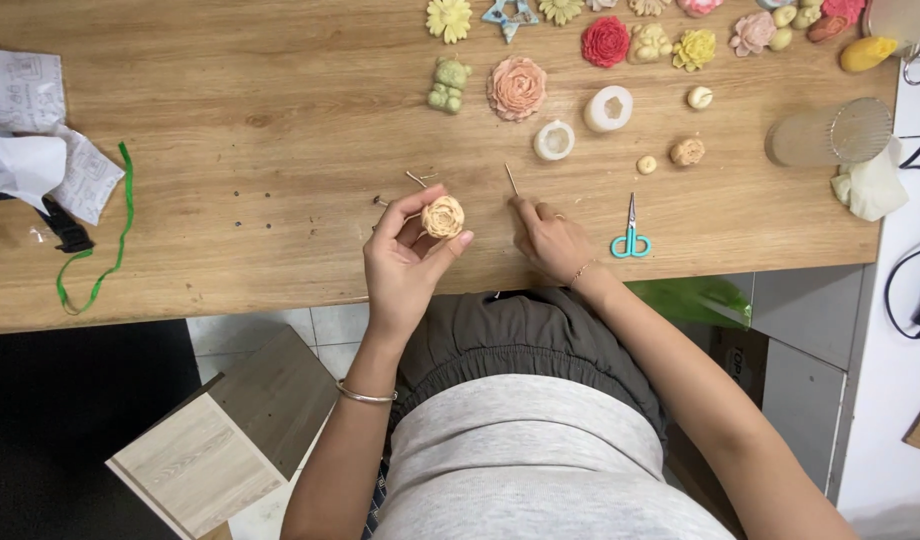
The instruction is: Hand-shaping and detailing wax flower petals and assembling them with a wick and tools.
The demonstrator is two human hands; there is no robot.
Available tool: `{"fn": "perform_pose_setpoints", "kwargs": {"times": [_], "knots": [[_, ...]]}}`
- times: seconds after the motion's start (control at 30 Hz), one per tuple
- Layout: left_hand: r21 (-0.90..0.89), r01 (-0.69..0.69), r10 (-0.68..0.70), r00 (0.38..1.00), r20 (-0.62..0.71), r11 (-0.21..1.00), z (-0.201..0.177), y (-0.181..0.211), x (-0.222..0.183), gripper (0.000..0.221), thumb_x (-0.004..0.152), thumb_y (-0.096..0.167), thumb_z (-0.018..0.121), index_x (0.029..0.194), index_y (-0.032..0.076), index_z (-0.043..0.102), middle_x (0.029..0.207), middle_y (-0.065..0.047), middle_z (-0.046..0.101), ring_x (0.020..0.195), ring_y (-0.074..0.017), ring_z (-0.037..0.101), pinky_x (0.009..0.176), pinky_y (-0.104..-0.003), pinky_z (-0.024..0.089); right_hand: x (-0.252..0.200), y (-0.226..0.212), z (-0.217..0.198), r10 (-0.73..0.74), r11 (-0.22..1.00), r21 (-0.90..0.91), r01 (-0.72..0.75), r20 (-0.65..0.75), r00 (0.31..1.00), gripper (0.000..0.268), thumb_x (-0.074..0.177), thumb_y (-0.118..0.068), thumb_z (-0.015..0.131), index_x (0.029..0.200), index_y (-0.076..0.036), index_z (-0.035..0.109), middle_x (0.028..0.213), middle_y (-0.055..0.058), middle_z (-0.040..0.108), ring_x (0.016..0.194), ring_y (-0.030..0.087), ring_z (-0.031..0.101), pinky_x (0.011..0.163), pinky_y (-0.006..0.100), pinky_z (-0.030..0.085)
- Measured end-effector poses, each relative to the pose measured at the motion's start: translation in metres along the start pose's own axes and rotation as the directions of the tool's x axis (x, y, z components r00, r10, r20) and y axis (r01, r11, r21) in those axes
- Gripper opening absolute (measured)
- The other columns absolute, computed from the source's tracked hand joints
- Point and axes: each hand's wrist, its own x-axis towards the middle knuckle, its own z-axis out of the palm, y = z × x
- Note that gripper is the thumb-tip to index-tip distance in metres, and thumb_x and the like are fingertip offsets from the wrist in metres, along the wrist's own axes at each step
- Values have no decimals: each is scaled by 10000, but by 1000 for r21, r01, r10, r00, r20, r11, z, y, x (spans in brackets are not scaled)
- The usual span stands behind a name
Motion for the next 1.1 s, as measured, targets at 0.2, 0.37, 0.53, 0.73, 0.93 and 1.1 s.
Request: {"fn": "perform_pose_setpoints", "kwargs": {"times": [0.2,0.37,0.53,0.73,0.93,1.1], "knots": [[14,94,-94,996,6,995,2,-1,2,516,868,-66,783,1340,-27,576,1273,-96,659,1126,-134,673,968,-288,618,-20,11,-8,5,968,251,-8,12,1000,377,895,-156,648,1271,-183,659,1093,148,753,825,324,728,739,421,589],[98,95,-101,994,51,991,5,11,12,515,875,-44,790,1345,-17,581,1199,-82,687,1069,-123,696,918,-268,633,-50,-22,-72,26,514,858,-10,-4,1000,441,892,55,564,1313,-61,628,1163,166,752,989,216,718,882,339,589],[141,25,-43,991,127,990,19,28,23,514,886,-22,806,1351,-7,589,1186,-81,697,1059,-120,709,922,-262,632,-80,-60,-136,284,484,867,116,-281,917,244,1016,75,650,1214,-13,539,981,159,742,887,200,758,782,352,653],[221,-178,129,967,220,959,41,57,28,533,875,35,853,1348,20,608,1253,-71,657,1093,-124,712,966,-265,652,-105,-122,-198,377,606,717,345,-640,669,187,1086,-79,619,1154,41,492,909,123,628,687,235,723,598,328,623],[344,-346,261,927,270,873,49,63,27,523,875,57,864,1345,56,635,1237,-71,648,1066,-137,718,934,-257,663,-106,-126,-202,187,700,561,441,-740,646,215,1146,-156,581,1161,57,554,929,156,689,772,232,746,682,302,634],[349,-379,275,910,311,857,53,59,22,531,891,53,851,1372,79,629,1248,-68,644,1050,-144,724,910,-263,655,-104,-131,-207,59,821,441,363,-698,714,133,1148,-75,614,1107,52,605,918,140,714,774,181,740,690,240,585]]}}
